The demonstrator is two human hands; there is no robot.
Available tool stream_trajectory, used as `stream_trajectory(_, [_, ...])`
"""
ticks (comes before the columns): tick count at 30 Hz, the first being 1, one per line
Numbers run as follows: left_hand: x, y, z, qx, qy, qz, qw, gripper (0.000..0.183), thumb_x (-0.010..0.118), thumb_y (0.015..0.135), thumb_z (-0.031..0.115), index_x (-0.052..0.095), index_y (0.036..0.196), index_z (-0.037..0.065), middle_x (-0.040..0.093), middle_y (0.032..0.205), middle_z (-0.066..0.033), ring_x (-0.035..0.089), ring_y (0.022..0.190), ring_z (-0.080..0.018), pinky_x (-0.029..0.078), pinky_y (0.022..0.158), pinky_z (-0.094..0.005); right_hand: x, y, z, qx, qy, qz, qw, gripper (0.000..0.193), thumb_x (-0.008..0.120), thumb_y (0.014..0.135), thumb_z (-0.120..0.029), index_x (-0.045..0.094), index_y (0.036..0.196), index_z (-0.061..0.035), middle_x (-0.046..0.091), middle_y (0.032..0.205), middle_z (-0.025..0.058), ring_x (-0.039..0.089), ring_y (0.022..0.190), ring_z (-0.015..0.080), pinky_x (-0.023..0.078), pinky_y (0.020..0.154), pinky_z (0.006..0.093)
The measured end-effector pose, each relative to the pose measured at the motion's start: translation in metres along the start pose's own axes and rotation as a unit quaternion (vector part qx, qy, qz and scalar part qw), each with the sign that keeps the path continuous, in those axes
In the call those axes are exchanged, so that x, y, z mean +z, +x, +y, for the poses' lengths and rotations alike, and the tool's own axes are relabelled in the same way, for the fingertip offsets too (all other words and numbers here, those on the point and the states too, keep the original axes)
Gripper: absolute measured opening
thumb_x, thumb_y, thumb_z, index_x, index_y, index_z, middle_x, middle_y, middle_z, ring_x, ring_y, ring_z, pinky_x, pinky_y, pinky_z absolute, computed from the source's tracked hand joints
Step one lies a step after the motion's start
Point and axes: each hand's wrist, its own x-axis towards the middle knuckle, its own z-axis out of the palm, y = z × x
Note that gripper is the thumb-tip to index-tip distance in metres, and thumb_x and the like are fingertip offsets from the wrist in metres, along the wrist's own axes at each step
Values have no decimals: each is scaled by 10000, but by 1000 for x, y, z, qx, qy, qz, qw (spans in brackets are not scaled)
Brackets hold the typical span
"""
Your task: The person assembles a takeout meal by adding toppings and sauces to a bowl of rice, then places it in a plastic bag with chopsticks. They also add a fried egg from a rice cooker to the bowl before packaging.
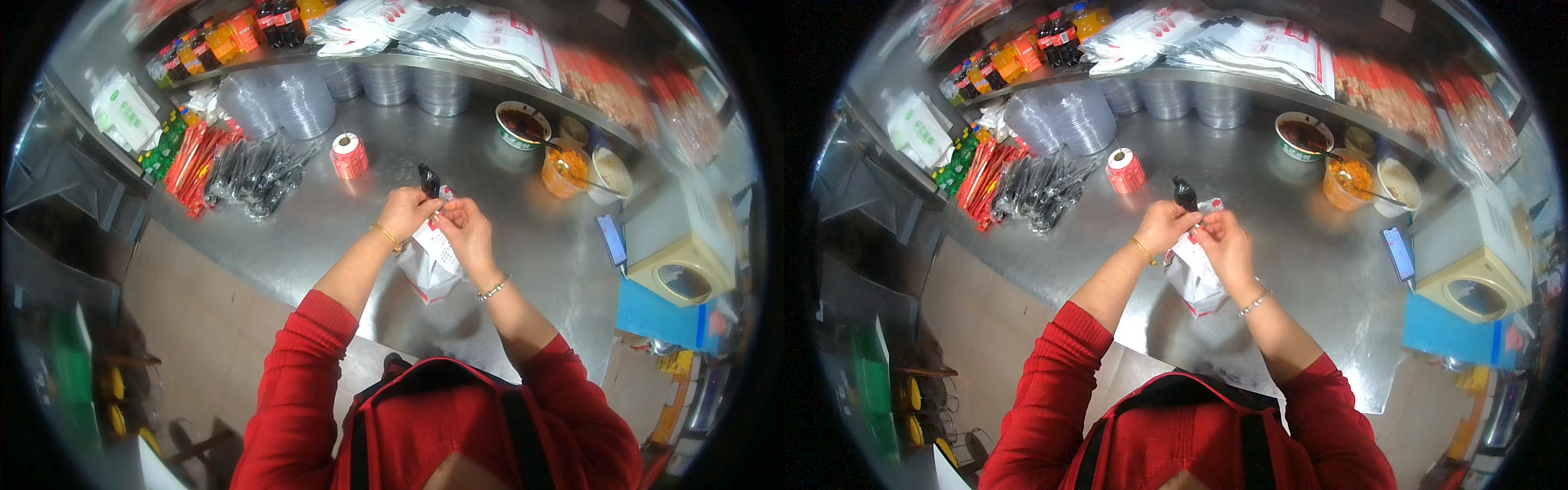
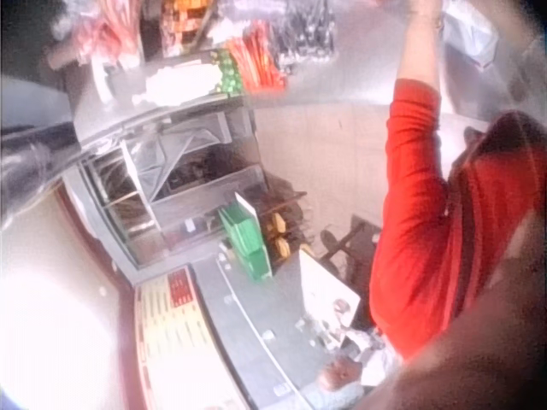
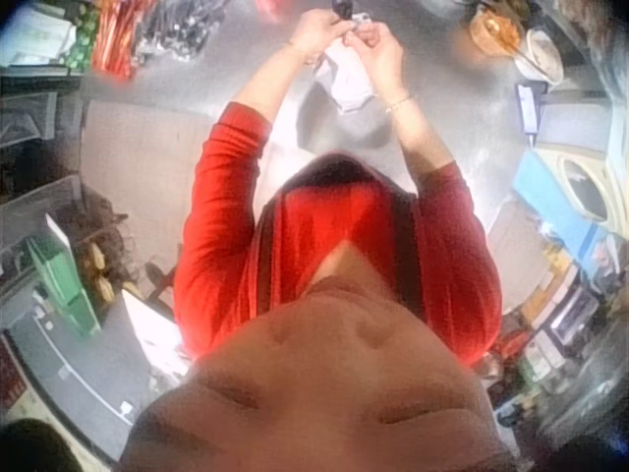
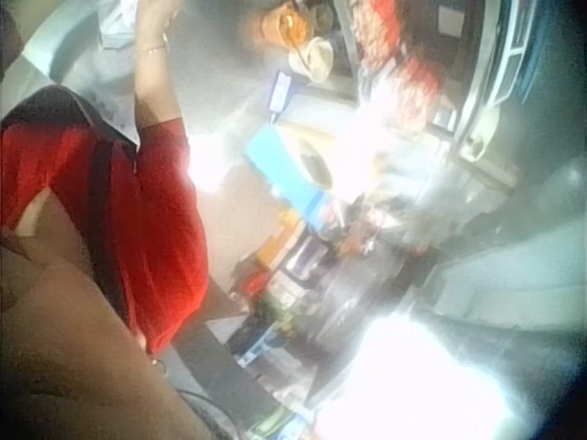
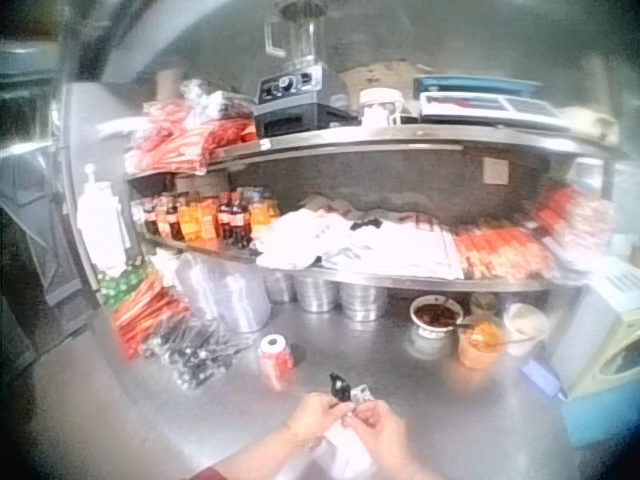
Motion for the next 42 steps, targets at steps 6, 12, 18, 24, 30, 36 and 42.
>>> stream_trajectory(6, [-1, -10, 1, 3, -46, -11, 999, 217, 673, 807, 207, 672, 800, -10, 614, 624, -74, 554, 564, -95, 443, 521, -289, -19, 35, 3, 54, -93, -186, 977, 270, 715, 748, -111, 580, 959, -9, 592, 702, -1, 534, 636, 58, 455, 592, 236])
stream_trajectory(12, [7, -16, 2, 64, -48, 52, 995, 255, 735, 752, 205, 647, 868, -4, 604, 774, -71, 567, 655, -112, 466, 589, -278, -24, 48, 12, -3, -72, -226, 971, 220, 741, 697, -168, 640, 785, 6, 611, 665, 103, 562, 575, 171, 449, 551, 316])
stream_trajectory(18, [4, -49, -2, -73, -49, 82, 993, 351, 787, 686, 250, 615, 867, 4, 620, 744, -82, 588, 650, -153, 474, 609, -303, -17, 46, 2, -44, -103, -184, 977, 240, 744, 692, -195, 631, 701, 17, 591, 623, 123, 552, 536, 190, 426, 520, 324])
stream_trajectory(24, [-27, -94, -8, -120, -314, 127, 933, 184, 710, 765, 141, 636, 834, -13, 645, 744, -39, 581, 658, -91, 468, 593, -245, 24, 31, -49, -95, -46, -235, 966, 246, 750, 691, -197, 634, 698, 19, 566, 614, 99, 527, 528, 184, 408, 512, 322])
stream_trajectory(30, [-119, -194, -25, -147, -316, 129, 928, 108, 611, 815, 83, 658, 820, -14, 653, 718, -49, 598, 610, -93, 478, 570, -223, 89, 7, -107, -304, -173, -276, 895, 322, 740, 714, -259, 591, 631, 14, 542, 593, 84, 491, 514, 164, 377, 494, 320])
stream_trajectory(36, [-137, -359, -57, -324, -100, 262, 904, 134, 597, 772, 158, 669, 773, 46, 661, 650, -49, 631, 559, -109, 505, 552, -259, 144, -6, -137, -154, -17, -424, 892, 132, 638, 824, -82, 637, 807, 49, 624, 751, 43, 540, 680, 82, 426, 596, 234])
stream_trajectory(42, [-141, -526, -91, -469, 72, 448, 758, 231, 653, 754, 310, 662, 733, 80, 648, 651, -77, 613, 572, -250, 488, 574, -365, 262, -13, -157, -154, 15, -496, 855, 199, 588, 872, -108, 607, 809, 80, 586, 752, 32, 511, 705, 88, 423, 656, 229])
